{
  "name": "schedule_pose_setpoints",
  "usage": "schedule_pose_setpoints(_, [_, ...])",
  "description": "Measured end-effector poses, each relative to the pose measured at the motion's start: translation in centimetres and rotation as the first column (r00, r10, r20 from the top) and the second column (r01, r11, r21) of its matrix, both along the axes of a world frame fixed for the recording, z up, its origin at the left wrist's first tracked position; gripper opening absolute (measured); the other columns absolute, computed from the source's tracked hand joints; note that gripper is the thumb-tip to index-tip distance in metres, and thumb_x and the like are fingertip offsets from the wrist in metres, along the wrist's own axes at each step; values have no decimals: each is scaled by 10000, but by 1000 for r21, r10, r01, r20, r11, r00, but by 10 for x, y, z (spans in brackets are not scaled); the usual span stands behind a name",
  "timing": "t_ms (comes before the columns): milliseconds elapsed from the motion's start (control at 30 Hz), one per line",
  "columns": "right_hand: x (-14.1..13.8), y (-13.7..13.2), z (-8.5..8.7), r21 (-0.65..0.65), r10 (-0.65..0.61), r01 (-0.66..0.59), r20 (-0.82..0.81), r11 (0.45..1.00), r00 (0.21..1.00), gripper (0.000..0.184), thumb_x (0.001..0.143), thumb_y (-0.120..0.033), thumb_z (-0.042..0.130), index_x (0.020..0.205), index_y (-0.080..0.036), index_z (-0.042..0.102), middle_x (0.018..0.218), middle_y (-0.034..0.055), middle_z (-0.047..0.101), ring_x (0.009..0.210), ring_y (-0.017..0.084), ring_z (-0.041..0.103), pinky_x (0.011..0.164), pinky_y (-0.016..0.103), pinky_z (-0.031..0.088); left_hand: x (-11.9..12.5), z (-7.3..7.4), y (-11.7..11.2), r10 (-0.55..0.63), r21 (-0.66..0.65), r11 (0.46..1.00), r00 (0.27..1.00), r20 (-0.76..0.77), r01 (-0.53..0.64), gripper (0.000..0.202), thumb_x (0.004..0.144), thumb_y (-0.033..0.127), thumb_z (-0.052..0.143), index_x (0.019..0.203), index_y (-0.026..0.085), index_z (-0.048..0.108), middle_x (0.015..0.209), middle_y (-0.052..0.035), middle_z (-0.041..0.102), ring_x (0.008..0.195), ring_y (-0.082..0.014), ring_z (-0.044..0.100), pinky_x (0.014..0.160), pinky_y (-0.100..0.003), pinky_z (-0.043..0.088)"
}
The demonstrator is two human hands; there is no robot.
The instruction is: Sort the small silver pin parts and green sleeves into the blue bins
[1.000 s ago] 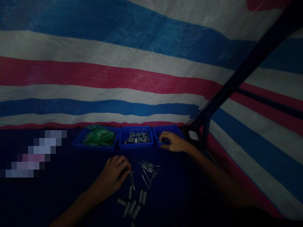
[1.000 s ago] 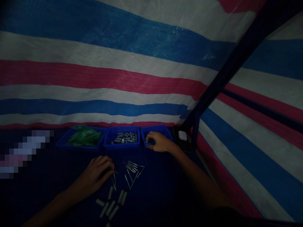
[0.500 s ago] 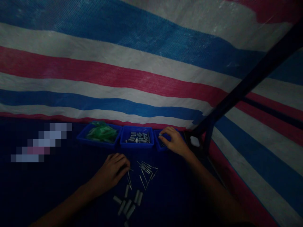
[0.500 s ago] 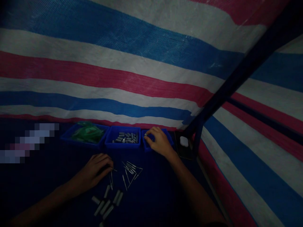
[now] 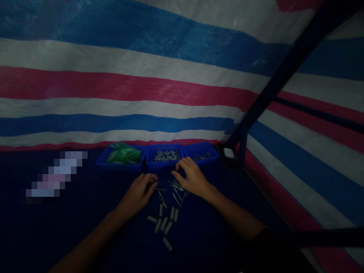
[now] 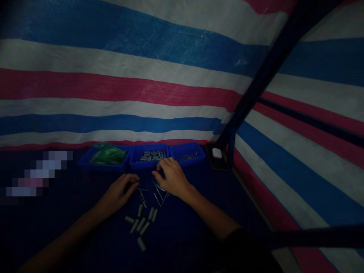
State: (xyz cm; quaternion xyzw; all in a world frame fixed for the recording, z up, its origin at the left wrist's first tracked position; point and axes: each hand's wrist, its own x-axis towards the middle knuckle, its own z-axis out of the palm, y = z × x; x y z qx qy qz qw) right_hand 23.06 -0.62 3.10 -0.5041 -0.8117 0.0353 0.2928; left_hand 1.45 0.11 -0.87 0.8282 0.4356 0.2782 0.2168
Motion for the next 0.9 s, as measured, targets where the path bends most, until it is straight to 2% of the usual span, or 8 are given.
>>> schedule_pose_setpoints(100, [-14, -25, -6, -32, 83, -84, -40, 996, 996, 99, 816, -263, 534, 841, -174, 497, 782, 24, 533, 770, 160, 467, 695, 281, 382, 1, -2, 0, -2, -9, 1000, 997, 78, 3, 197, 823, 328, 457, 956, 185, 486, 847, -30, 593, 788, -165, 571, 722, -308, 452])
schedule_pose_setpoints(200, [-28, -38, -10, -10, 163, -163, 19, 987, 986, 115, 829, -195, 500, 939, -170, 519, 840, 36, 542, 805, 156, 472, 745, 280, 391, 2, -2, -3, -50, 2, 999, 994, 100, 50, 142, 816, 325, 458, 863, 193, 477, 784, -13, 588, 726, -154, 576, 676, -288, 456])
schedule_pose_setpoints(367, [-33, -46, -14, 66, 139, -149, 131, 987, 982, 129, 865, -201, 437, 878, -166, 561, 793, 43, 535, 782, 153, 474, 737, 275, 395, 8, 1, -13, -141, 16, 990, 981, 130, 140, 117, 847, 305, 417, 817, 196, 443, 689, 25, 565, 639, -114, 560, 624, -237, 431])
schedule_pose_setpoints(533, [-27, -46, -18, 81, 163, -170, 88, 982, 983, 151, 872, -270, 448, 865, -173, 563, 777, 28, 567, 737, 132, 502, 717, 255, 395, 10, 2, -18, -175, -4, 984, 968, 182, 179, 117, 851, 294, 402, 883, 190, 446, 608, 59, 543, 563, -92, 533, 578, -206, 403])
schedule_pose_setpoints(633, [-27, -45, -21, 76, 110, -110, 7, 991, 994, 191, 890, -264, 409, 829, -175, 567, 764, 25, 588, 732, 123, 528, 713, 240, 392, 10, 2, -17, -181, 19, 983, 969, 170, 181, 189, 877, 310, 347, 920, 187, 485, 624, 45, 554, 594, -102, 544, 601, -214, 403])
schedule_pose_setpoints(767, [-22, -40, -22, 76, 25, -19, -76, 997, 997, 248, 901, -273, 369, 789, -177, 569, 768, 26, 605, 739, 122, 553, 713, 232, 400, 12, 4, -16, -166, 88, 983, 984, 60, 161, 283, 894, 333, 308, 850, 193, 550, 661, 16, 591, 667, -132, 565, 683, -258, 403])
schedule_pose_setpoints(833, [-12, -34, -18, 100, -12, 23, -109, 995, 994, 254, 900, -291, 366, 805, -176, 573, 773, 27, 610, 735, 127, 558, 708, 233, 406, 12, 4, -14, -118, 128, 985, 993, 1, 116, 273, 881, 350, 344, 871, 197, 569, 722, -1, 622, 725, -156, 575, 726, -291, 396])
schedule_pose_setpoints(900, [5, -24, -12, 156, -104, 128, -152, 979, 983, 270, 899, -314, 359, 845, -170, 581, 791, 39, 612, 747, 140, 559, 715, 243, 407, 12, 3, -12, -33, 165, 986, 999, -30, 38, 267, 870, 352, 367, 916, 196, 578, 818, -24, 645, 794, -182, 574, 759, -323, 392])
